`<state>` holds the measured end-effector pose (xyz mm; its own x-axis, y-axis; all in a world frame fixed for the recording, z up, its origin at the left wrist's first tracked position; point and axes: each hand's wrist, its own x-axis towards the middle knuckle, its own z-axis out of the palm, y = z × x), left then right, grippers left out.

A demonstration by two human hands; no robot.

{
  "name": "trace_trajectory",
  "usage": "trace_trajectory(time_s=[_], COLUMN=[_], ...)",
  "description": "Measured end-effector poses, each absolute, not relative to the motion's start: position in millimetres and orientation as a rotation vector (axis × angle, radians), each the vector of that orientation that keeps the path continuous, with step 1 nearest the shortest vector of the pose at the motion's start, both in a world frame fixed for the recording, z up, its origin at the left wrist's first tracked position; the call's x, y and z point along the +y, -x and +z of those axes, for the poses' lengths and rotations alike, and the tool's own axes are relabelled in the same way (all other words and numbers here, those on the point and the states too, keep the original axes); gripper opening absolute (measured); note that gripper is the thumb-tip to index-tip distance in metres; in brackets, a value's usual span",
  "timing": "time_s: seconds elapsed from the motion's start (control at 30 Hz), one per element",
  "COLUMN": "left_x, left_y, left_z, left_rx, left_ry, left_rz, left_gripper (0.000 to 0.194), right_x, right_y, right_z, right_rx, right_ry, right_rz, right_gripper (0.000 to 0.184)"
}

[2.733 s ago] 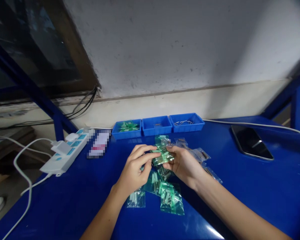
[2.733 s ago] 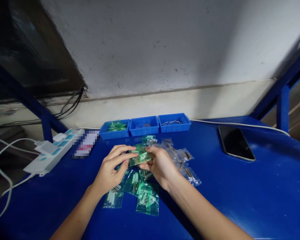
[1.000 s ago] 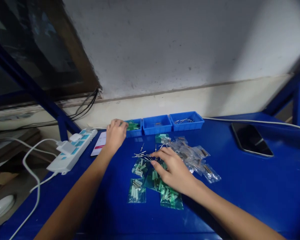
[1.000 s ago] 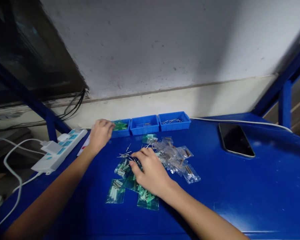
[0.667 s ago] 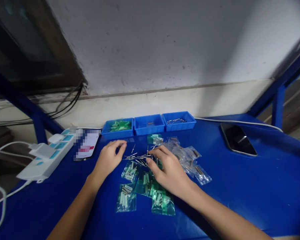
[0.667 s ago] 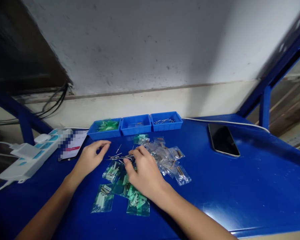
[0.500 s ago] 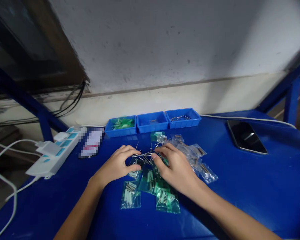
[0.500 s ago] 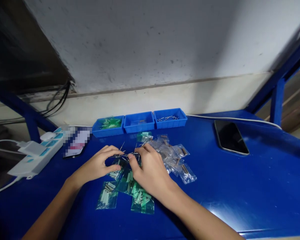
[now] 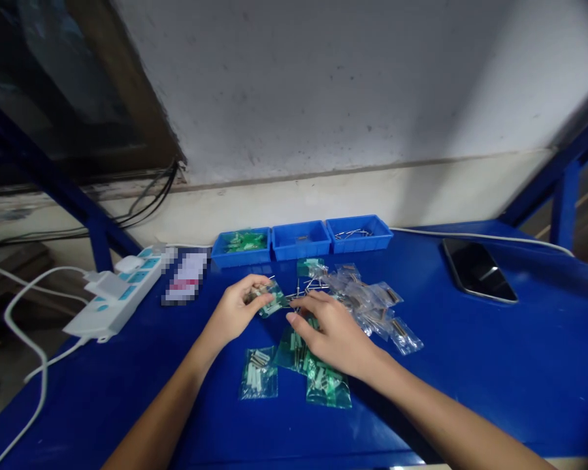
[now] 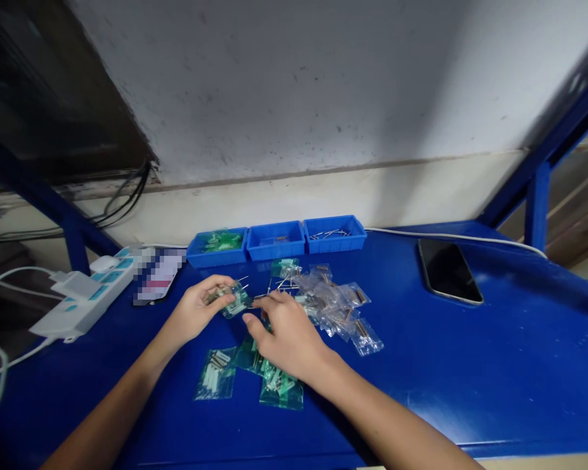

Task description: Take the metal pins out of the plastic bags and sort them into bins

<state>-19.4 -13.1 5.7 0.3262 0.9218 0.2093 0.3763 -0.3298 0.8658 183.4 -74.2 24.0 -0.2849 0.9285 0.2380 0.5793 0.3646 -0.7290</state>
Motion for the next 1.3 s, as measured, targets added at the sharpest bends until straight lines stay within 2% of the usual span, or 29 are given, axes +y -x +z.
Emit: trace_trajectory(time_s=[0.13, 0.2, 0.4, 0.5, 0.6, 0.73, 0.87, 0.97, 1.07, 1.13, 1.2, 1.3], left_x=[-24, -28, -31, -32, -36, -45, -45, -39, -34, -34, -35, -36], left_y=[10, 7, 3, 0, -3, -6, -6, -3, 1, 1, 1, 1], left_z=[15, 18, 12, 9, 12, 21, 24, 22, 21, 22, 24, 26], left_rx=[0.975, 0.909, 0.914, 0.943, 0.967, 0.931, 0.997, 1.112, 1.143, 1.104, 1.053, 1.015], left_ry=[-1.922, -2.008, -2.174, -2.229, -2.309, -2.447, -2.351, -2.028, -1.637, -1.434, -1.303, -1.257], left_rz=[1.037, 1.074, 1.000, 0.930, 0.845, 0.659, 0.764, 0.846, 0.778, 0.701, 0.675, 0.738], left_gripper=[0.009, 0.008, 0.014, 0.015, 0.012, 0.010, 0.014, 0.033, 0.062, 0.069, 0.060, 0.029], right_x=[-71, -68, -63, -64, -64, -64, -69, -74, -77, -79, -79, -80], right_y=[-181, -182, -185, -182, -178, -176, -177, -178, -179, -180, -182, -183], right_z=[28, 27, 28, 27, 24, 16, 13, 15, 19, 19, 18, 16], right_rx=[-1.685, -1.431, -0.951, -0.753, -0.692, -0.990, -1.374, -1.546, -1.674, -1.756, -1.849, -1.940], right_ry=[1.276, 1.245, 1.001, 0.929, 1.001, 1.098, 1.108, 1.086, 1.022, 0.954, 0.893, 0.846], right_rz=[1.138, 1.339, 1.673, 1.737, 1.628, 1.312, 0.854, 0.582, 0.483, 0.442, 0.369, 0.270], right_gripper=[0.046, 0.049, 0.030, 0.019, 0.017, 0.015, 0.014, 0.016, 0.015, 0.016, 0.019, 0.022])
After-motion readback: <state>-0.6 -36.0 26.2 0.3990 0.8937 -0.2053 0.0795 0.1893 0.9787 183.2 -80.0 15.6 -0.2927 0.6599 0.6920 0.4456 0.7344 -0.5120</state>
